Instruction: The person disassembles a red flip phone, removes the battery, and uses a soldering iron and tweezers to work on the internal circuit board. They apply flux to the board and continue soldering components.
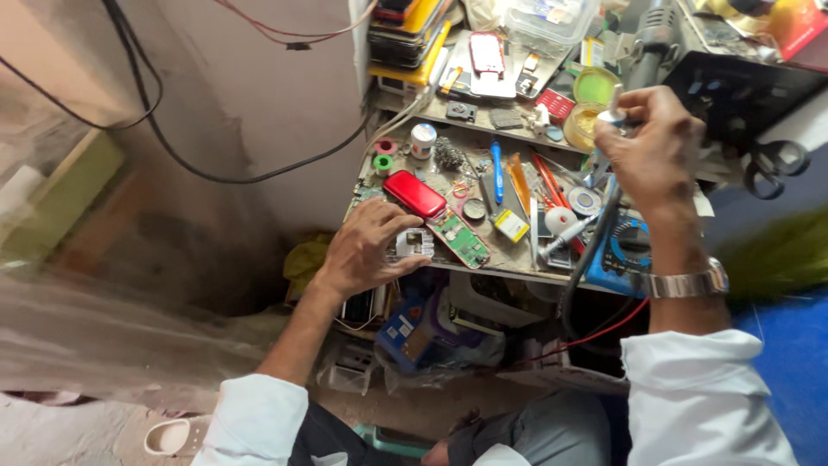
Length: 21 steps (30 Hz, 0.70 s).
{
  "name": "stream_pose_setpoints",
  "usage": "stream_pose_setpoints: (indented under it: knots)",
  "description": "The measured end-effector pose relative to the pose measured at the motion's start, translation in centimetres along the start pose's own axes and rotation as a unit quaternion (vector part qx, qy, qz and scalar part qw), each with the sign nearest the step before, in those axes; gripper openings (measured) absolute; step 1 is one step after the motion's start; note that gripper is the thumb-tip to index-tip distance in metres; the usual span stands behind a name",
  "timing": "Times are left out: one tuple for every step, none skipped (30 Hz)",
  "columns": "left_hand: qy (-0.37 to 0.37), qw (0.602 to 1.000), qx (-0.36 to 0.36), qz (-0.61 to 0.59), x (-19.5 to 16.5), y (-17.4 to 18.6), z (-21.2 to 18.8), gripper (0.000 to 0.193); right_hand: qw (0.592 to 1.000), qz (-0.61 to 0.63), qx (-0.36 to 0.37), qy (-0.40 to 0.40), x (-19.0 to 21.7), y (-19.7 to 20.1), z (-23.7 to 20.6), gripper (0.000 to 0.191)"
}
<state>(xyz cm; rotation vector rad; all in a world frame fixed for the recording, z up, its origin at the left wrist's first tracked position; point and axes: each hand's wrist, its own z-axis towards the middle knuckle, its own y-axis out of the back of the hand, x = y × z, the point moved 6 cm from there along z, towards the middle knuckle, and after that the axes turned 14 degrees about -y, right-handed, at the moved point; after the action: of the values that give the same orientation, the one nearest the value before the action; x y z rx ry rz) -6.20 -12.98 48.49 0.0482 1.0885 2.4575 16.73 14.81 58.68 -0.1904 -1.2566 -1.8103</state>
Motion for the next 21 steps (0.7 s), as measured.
stream_pose_setpoints:
  knots:
    - [-0.004,1.000,-0.005,0.002,0.0,0.0,-0.1,0.052,1.000,0.010,-0.008,0.021,0.4,0.4,-0.1,0.029]
    - [-0.008,1.000,-0.010,0.004,0.0,0.1,-0.1,0.052,0.999,0.020,-0.016,0.041,0.7,0.7,-0.2,0.028]
    - [-0.008,1.000,-0.011,0.005,0.1,0.1,-0.2,0.053,0.998,0.049,-0.016,0.044,0.9,0.9,-0.3,0.026]
    - [-0.009,1.000,-0.012,0.006,0.1,0.2,-0.2,0.053,0.996,0.077,-0.016,0.047,1.1,1.0,-0.4,0.024]
    - [-0.009,1.000,-0.013,0.007,0.1,0.2,-0.2,0.053,0.993,0.106,-0.016,0.050,1.3,1.2,-0.6,0.022]
    - [-0.012,1.000,-0.014,0.005,0.1,0.3,-0.2,0.054,0.991,0.115,-0.024,0.064,1.6,1.5,-0.9,0.020]
    - [-0.015,1.000,-0.014,0.004,0.1,0.4,-0.2,0.054,0.989,0.125,-0.032,0.079,2.0,1.8,-1.3,0.019]
    - [-0.018,1.000,-0.015,0.002,0.1,0.5,-0.3,0.054,0.986,0.137,-0.042,0.087,2.5,2.1,-1.7,0.019]
    - [-0.018,1.000,-0.015,-0.004,0.1,0.5,-0.2,0.054,0.983,0.149,-0.051,0.095,3.1,2.5,-2.2,0.019]
    - [-0.018,1.000,-0.016,-0.010,0.1,0.6,-0.2,0.055,0.980,0.162,-0.061,0.097,3.6,3.0,-2.8,0.019]
    - [-0.018,1.000,-0.016,-0.016,0.1,0.7,-0.2,0.055,0.976,0.183,-0.067,0.094,4.0,3.5,-3.5,0.021]
    - [-0.021,0.999,-0.019,-0.022,0.1,0.9,-0.1,0.055,0.972,0.203,-0.074,0.090,4.5,4.1,-4.2,0.022]
    - [-0.024,0.999,-0.022,-0.028,0.1,1.0,0.1,0.055,0.966,0.232,-0.076,0.081,4.8,4.6,-5.4,0.025]
    - [-0.027,0.999,-0.024,-0.034,0.0,1.3,0.2,0.054,0.960,0.261,-0.077,0.072,5.0,5.0,-6.7,0.027]
    - [-0.033,0.998,-0.042,-0.023,-0.3,1.8,0.3,0.052,0.968,0.223,-0.076,0.092,5.6,5.2,-8.1,0.023]
    - [-0.038,0.997,-0.060,-0.012,-0.7,2.2,0.4,0.050,0.974,0.185,-0.073,0.113,6.1,5.3,-9.7,0.019]
    - [-0.044,0.996,-0.079,0.000,-1.3,2.7,0.4,0.047,0.968,0.237,-0.022,0.085,6.1,4.6,-11.1,0.021]
    - [-0.029,0.993,-0.104,-0.038,-1.9,2.9,0.2,0.045,0.956,0.287,0.025,0.054,5.8,3.8,-12.5,0.024]
    - [-0.013,0.989,-0.130,-0.077,-2.7,3.0,-0.1,0.042,0.900,0.417,0.122,-0.026,5.5,1.7,-14.3,0.031]
    - [0.002,0.981,-0.155,-0.114,-3.7,3.0,-0.7,0.040,0.866,0.451,0.190,-0.100,5.2,-0.2,-16.4,0.033]
    - [0.040,0.967,-0.157,-0.197,-4.6,2.3,-1.4,0.039,0.821,0.480,0.257,-0.174,4.9,-2.2,-18.7,0.035]
